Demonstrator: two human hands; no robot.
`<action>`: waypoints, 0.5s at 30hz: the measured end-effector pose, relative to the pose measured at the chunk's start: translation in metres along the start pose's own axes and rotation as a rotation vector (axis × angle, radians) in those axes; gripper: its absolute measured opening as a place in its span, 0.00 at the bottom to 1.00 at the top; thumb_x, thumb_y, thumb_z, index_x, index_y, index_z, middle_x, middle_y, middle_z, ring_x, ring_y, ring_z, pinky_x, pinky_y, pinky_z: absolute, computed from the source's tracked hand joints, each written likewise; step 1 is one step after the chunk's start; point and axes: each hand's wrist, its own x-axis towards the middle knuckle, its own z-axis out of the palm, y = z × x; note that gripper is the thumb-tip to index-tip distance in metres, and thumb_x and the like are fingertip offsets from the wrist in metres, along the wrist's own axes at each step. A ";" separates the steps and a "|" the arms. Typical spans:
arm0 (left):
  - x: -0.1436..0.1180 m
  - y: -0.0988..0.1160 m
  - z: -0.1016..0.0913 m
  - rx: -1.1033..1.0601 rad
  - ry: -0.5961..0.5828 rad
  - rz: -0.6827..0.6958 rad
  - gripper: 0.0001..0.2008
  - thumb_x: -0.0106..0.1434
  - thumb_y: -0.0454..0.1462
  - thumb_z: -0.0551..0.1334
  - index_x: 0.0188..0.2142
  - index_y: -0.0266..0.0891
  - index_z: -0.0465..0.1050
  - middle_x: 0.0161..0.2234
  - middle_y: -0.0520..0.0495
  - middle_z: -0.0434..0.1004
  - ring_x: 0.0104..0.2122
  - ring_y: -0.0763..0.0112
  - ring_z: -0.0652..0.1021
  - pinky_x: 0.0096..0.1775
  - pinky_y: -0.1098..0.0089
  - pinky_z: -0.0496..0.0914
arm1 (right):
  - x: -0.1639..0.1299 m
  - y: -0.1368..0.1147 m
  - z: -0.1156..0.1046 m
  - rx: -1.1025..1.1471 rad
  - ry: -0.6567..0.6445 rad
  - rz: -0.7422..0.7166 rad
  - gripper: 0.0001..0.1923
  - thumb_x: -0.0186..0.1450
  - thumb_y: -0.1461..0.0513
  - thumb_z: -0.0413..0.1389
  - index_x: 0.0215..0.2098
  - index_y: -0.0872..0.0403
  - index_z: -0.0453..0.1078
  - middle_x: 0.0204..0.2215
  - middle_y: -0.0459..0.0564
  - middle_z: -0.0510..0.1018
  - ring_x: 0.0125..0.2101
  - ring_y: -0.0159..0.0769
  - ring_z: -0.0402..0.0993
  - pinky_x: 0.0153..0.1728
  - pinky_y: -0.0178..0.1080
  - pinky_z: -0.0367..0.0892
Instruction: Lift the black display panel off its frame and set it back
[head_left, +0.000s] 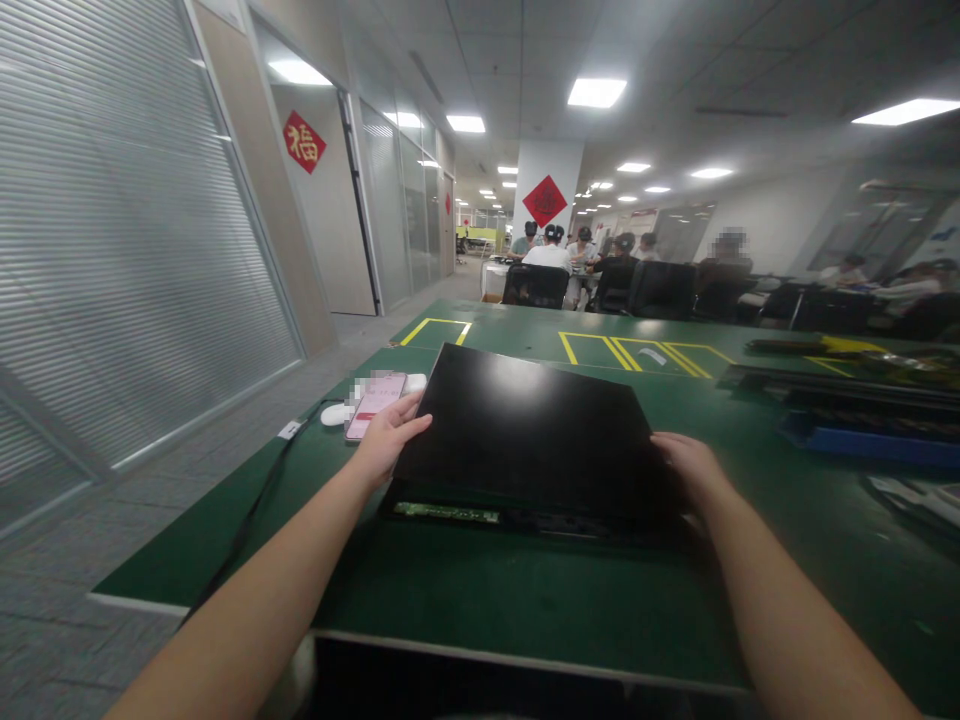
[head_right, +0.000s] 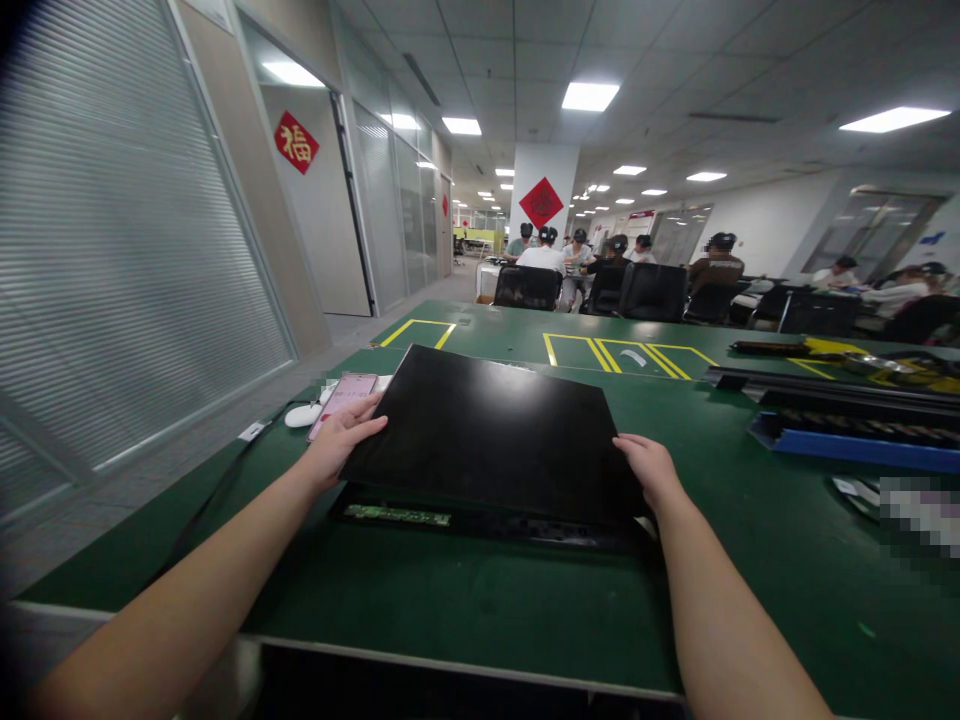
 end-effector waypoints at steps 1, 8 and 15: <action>0.001 0.001 -0.002 0.002 0.011 0.007 0.39 0.45 0.38 0.74 0.58 0.37 0.69 0.52 0.40 0.78 0.52 0.50 0.76 0.52 0.58 0.72 | 0.001 0.000 0.000 0.098 0.002 0.012 0.16 0.53 0.58 0.61 0.40 0.55 0.78 0.42 0.56 0.81 0.43 0.47 0.76 0.40 0.41 0.70; 0.009 0.002 -0.015 -0.053 0.164 0.010 0.34 0.44 0.39 0.74 0.52 0.36 0.74 0.44 0.42 0.83 0.46 0.52 0.80 0.51 0.58 0.72 | -0.017 -0.029 -0.008 0.683 -0.094 -0.045 0.21 0.49 0.61 0.65 0.42 0.52 0.78 0.38 0.48 0.82 0.40 0.44 0.78 0.41 0.42 0.74; 0.004 0.004 -0.006 -0.016 0.128 -0.016 0.29 0.43 0.40 0.74 0.47 0.36 0.77 0.41 0.42 0.84 0.43 0.54 0.81 0.47 0.61 0.74 | -0.036 -0.048 -0.010 0.997 -0.061 -0.163 0.16 0.55 0.62 0.64 0.42 0.53 0.78 0.42 0.46 0.81 0.44 0.38 0.77 0.45 0.37 0.73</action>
